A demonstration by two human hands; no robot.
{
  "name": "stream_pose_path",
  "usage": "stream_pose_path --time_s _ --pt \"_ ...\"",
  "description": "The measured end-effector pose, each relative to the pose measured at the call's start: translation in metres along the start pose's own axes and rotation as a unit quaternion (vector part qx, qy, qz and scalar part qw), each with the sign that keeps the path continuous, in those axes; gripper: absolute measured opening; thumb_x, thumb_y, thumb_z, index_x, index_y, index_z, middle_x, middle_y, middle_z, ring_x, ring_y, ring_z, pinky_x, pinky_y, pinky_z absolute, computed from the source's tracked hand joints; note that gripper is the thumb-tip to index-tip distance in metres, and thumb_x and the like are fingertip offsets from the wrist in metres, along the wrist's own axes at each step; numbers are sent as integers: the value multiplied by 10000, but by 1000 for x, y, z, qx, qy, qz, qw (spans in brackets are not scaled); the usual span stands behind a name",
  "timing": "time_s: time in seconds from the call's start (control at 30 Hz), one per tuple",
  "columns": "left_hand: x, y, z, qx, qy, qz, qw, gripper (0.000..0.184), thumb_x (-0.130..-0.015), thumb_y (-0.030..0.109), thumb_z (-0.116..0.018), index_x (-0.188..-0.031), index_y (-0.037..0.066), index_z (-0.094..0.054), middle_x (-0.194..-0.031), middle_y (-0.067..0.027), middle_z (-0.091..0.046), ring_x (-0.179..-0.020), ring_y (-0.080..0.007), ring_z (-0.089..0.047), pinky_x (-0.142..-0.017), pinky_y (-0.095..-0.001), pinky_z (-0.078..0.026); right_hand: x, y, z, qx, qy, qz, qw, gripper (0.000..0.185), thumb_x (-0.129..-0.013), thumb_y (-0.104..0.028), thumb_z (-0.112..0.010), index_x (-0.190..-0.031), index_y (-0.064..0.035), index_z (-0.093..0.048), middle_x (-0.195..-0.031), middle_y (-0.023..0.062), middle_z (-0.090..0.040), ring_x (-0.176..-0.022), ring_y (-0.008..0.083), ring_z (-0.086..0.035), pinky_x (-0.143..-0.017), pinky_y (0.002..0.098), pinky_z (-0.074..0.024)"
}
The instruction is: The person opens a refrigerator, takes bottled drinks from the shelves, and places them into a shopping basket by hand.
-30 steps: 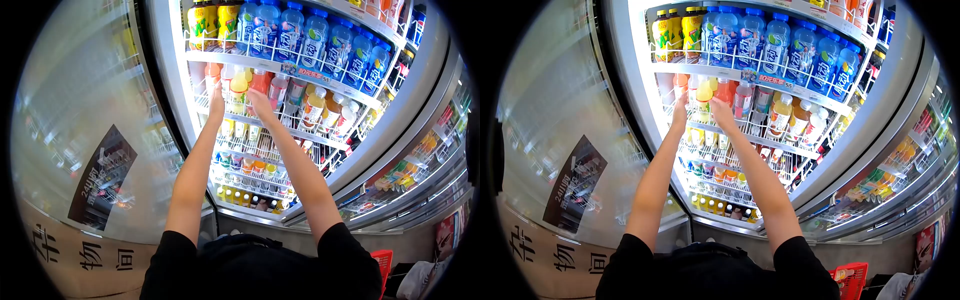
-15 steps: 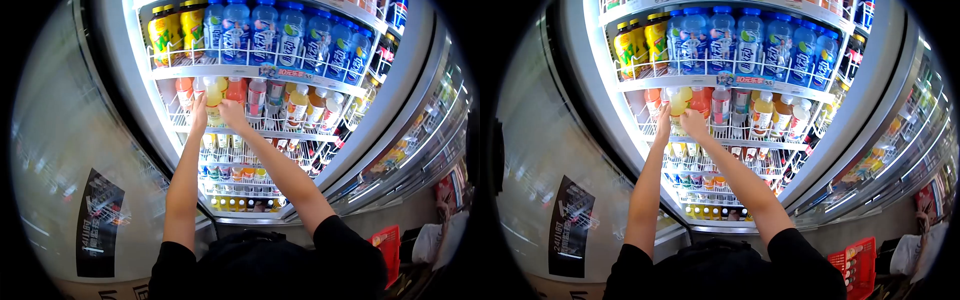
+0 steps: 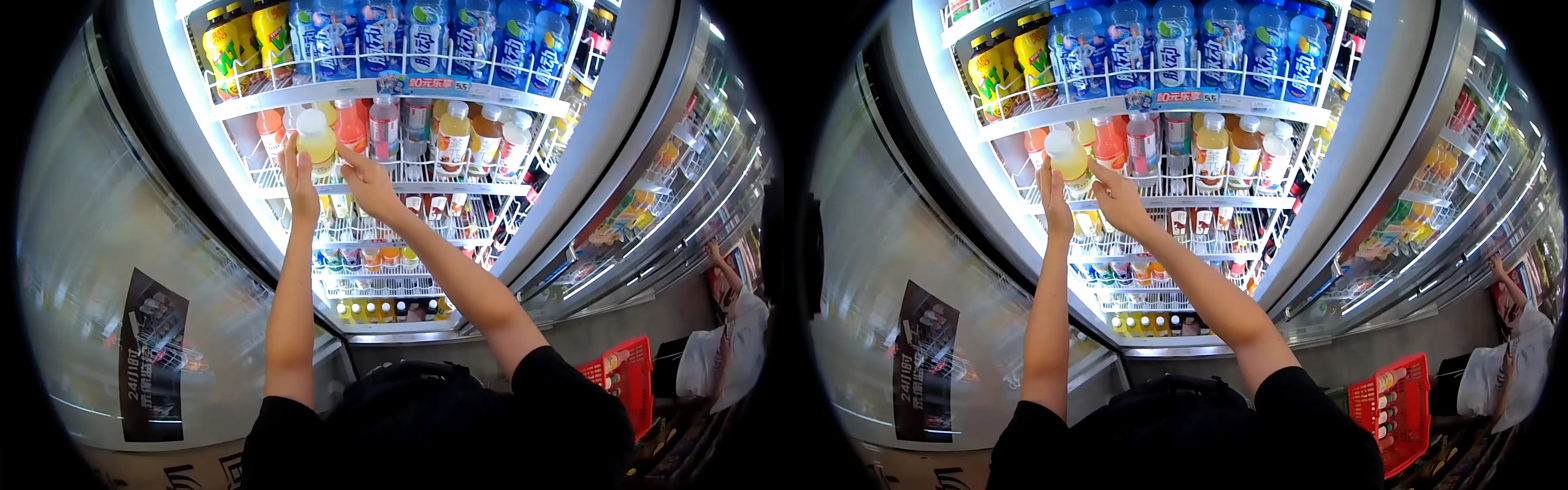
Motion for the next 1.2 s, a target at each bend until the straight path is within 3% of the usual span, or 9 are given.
stream_pose_path --time_s 0.23,0.37,0.5,0.67,0.9,0.93,1.03,1.07,1.2 --pt "50 38 -29 -27 -33 38 998 503 -1027 326 -452 -1423 16 -445 -1268 -154 -463 -1217 -260 -456 -1060 -364 -328 46 -11 42 44 39 86 995 524 -936 -153 -576 -1436 -82 -440 -1361 196 -555 -1195 323 -589 -958 365 -485" --pt "86 40 -56 80 -39 88 992 485 -1025 274 -448 -1440 24 -433 -1240 -133 -475 -1210 -230 -457 -1056 -341 -325 79 -26 79 83 37 118 989 550 -915 -127 -606 -1435 -61 -439 -1389 189 -533 -1264 333 -536 -1011 360 -448" --pt "121 73 -85 120 -75 138 980 474 -1028 240 -418 -1450 24 -424 -1221 -95 -471 -1168 -198 -490 -1008 -319 -379 122 -29 118 64 2 64 996 584 -912 -88 -611 -1455 -45 -402 -1441 187 -479 -1322 330 -477 -1089 376 -372" --pt "173 92 -128 226 -92 189 951 469 -1042 243 -406 -1458 27 -419 -1076 -33 -451 -931 -116 -472 -808 -263 -402 180 -45 166 118 -16 86 989 677 -888 -50 -618 -1501 -77 -331 -1477 204 -411 -1331 375 -440 -1096 403 -368" --pt "251 127 -198 202 -122 160 959 470 -1046 231 -383 -1461 10 -399 -1159 -72 -475 -1085 -164 -492 -944 -296 -396 267 -57 241 137 13 24 990 646 -893 -117 -659 -1473 -57 -381 -1456 185 -449 -1332 340 -451 -1105 395 -352" --pt "263 133 -205 209 -146 181 950 474 -1050 279 -382 -1461 44 -397 -1416 -58 -460 -1223 -150 -473 -1014 -338 -375 278 -59 250 131 16 13 991 646 -892 -111 -659 -1472 -52 -381 -1438 190 -465 -1316 330 -470 -1092 382 -366" --pt "290 143 -228 227 -165 205 937 472 -1050 280 -381 -1460 47 -400 -1429 -61 -451 -1234 -153 -468 -1017 -342 -376 308 -65 271 125 31 -16 992 663 -885 -100 -667 -1477 -51 -374 -1415 192 -486 -1301 319 -485 -1071 364 -388" --pt "299 148 -235 229 -153 204 940 473 -1043 224 -375 -1464 10 -395 -1154 -78 -479 -1113 -171 -486 -974 -302 -379 319 -68 278 138 44 -17 989 683 -877 -81 -671 -1485 -48 -361 -1398 193 -498 -1287 312 -499 -1055 351 -402" --pt "329 158 -262 236 -193 234 923 477 -1035 231 -390 -1469 33 -399 -1047 -45 -456 -936 -128 -458 -819 -262 -396 357 -80 300 178 91 -23 980 697 -875 -45 -651 -1498 -71 -342 -1396 194 -490 -1253 350 -511 -1035 366 -417"
Point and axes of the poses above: each hand's wrist, its own x-axis away from the middle knuckle, its own z-axis out of the back of the hand, y = z × x, the point moved 4 cm from there along -x, towards the middle knuckle
